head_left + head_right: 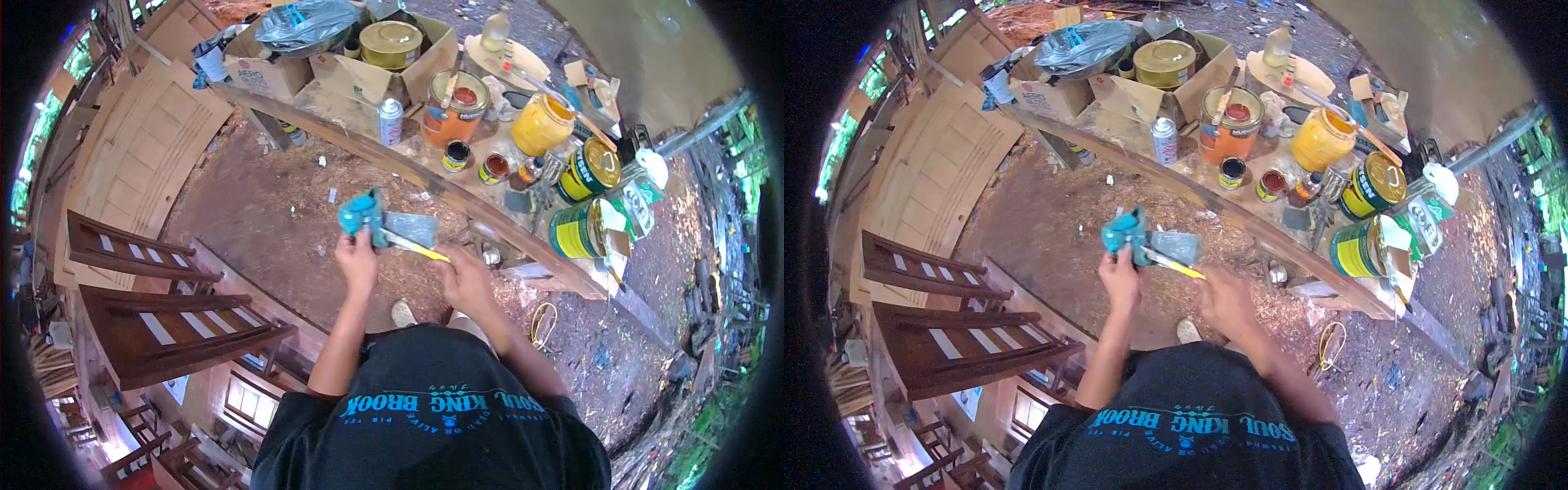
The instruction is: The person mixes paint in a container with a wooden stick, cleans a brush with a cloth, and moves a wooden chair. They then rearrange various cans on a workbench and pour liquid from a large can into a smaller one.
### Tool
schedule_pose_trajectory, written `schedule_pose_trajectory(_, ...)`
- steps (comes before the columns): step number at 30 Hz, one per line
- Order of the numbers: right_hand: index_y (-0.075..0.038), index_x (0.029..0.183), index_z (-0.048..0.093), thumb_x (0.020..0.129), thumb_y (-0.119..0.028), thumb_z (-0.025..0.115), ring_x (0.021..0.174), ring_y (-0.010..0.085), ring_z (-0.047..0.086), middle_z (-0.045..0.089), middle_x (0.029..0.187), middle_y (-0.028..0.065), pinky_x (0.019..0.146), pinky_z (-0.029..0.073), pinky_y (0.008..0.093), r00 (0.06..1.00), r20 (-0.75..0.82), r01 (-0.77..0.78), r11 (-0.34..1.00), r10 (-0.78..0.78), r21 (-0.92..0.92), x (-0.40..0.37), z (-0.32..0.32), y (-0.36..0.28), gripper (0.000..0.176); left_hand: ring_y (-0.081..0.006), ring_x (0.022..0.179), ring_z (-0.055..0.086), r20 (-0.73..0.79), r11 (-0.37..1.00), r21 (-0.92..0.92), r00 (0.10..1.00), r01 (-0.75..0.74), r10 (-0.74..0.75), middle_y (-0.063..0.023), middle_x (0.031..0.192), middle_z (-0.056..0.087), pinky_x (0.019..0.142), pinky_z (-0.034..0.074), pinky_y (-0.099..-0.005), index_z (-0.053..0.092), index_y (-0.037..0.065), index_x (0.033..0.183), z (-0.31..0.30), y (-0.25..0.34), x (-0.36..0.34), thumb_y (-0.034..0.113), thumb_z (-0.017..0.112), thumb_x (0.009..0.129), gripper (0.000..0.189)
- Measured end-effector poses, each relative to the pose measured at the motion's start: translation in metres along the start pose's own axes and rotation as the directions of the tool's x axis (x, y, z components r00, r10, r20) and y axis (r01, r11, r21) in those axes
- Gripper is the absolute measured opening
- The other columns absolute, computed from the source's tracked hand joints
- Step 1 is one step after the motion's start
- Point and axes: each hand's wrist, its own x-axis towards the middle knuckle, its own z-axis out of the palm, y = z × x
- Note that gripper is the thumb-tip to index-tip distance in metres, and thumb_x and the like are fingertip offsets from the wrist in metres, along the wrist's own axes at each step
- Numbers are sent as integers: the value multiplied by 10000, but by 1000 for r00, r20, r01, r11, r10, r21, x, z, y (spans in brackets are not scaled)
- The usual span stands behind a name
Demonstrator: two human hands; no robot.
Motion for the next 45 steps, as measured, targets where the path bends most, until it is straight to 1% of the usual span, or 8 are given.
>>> schedule_pose_trajectory(3,-13,1034,627,853,-75,613,851,304,640,660,941,165,750,485,369,975,-181,-108,989,126,102,-6,-8,13,192,-57,553,493,-87,999,-46,996,-28,24,4,758,589,450,367,-212,585,77,897,-20,7,35,126,560,912,58)
schedule_pose_trajectory(10,-6,1116,600,889,-56,541,732,97,517,595,829,56,675,441,266,678,-248,-593,715,692,371,-14,-62,77,240,-89,699,551,12,915,400,998,-59,59,-12,822,618,612,446,-262,624,9,975,-48,-2,93,100,585,899,125)
schedule_pose_trajectory(17,-4,1130,596,867,-59,504,851,165,567,628,969,115,778,441,287,801,-292,-425,840,522,337,67,-96,162,284,-279,706,586,-7,495,861,969,-119,246,-171,797,622,688,456,-391,629,-47,924,-10,14,107,120,618,845,185)
schedule_pose_trajectory(24,6,1143,604,838,-125,527,984,312,614,636,1064,230,854,459,361,748,-292,-494,793,596,355,216,-77,260,340,-195,723,576,15,539,829,969,-150,247,-134,832,642,656,458,-358,624,-54,924,43,42,121,122,603,855,190)
schedule_pose_trajectory(30,28,1197,542,837,-193,539,1011,418,567,594,1084,284,896,442,427,726,-290,-585,782,623,214,277,-74,274,422,-89,819,528,176,822,427,927,-375,332,-30,942,623,746,444,-265,611,-26,1035,181,83,94,49,556,906,159)
schedule_pose_trajectory(36,7,1218,514,766,-124,622,1065,457,496,491,1171,323,925,442,469,863,-435,-418,847,256,-329,229,-71,247,483,-95,835,531,428,824,298,839,-482,336,-32,946,617,761,442,-258,598,-26,1023,319,38,93,52,541,921,140)
schedule_pose_trajectory(42,7,1071,604,799,-128,630,1058,385,530,540,1161,226,892,453,440,925,-262,-290,957,275,-21,134,-133,175,305,-108,751,558,423,968,220,906,-120,16,-33,842,617,666,460,-283,594,-24,974,402,-66,138,114,537,939,153)
schedule_pose_trajectory(45,3,1040,620,814,-130,631,938,363,584,611,1029,189,852,475,423,930,-75,-361,933,359,-10,91,-143,166,262,-266,737,611,449,821,449,883,-354,135,-140,830,648,682,471,-373,608,-41,928,420,-98,144,147,598,879,195)
